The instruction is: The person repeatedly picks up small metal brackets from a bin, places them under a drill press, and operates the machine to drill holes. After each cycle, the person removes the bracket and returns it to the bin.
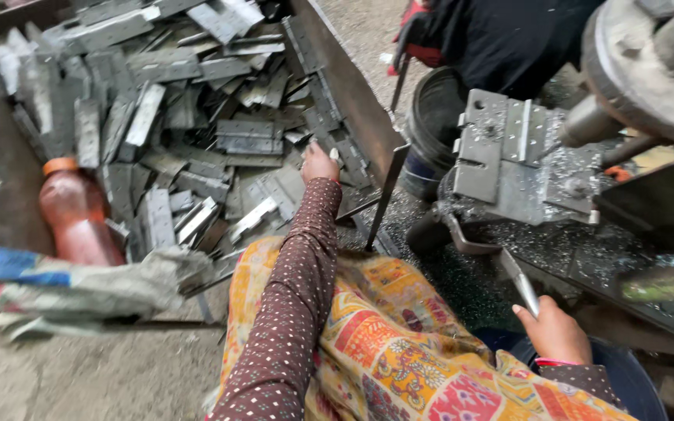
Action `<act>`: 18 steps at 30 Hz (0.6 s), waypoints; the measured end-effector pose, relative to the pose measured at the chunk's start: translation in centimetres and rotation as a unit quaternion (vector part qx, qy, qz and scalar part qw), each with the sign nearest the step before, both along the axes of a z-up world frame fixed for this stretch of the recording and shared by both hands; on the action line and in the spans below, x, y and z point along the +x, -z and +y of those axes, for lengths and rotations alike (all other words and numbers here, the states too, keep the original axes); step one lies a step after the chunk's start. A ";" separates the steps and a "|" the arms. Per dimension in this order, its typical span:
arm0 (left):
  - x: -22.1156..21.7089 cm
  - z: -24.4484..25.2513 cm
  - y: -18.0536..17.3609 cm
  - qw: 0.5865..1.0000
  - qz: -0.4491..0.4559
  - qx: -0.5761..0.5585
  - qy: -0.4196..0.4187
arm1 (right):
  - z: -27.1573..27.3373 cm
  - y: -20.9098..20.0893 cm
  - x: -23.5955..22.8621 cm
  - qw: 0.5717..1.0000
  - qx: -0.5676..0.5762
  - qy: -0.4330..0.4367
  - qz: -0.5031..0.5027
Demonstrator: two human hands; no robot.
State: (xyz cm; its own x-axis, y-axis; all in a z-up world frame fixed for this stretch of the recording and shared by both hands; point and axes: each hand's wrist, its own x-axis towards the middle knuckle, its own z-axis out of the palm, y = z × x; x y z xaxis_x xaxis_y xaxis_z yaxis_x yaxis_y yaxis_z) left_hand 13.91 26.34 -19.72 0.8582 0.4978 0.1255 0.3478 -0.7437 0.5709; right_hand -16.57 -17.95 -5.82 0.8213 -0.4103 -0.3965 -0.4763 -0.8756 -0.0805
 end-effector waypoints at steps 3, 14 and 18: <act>2.7 -2.2 1.1 0.999 0.009 0.034 -0.025 | -0.1 0.4 -0.1 1.000 0.007 0.013 0.010; 2.5 0.0 -2.6 0.982 0.110 -0.127 -0.083 | 0.8 -0.9 0.6 0.999 0.014 0.013 0.038; -1.8 0.3 -5.1 0.988 0.109 -0.009 -0.107 | 0.8 -1.2 0.6 0.999 0.018 0.013 0.036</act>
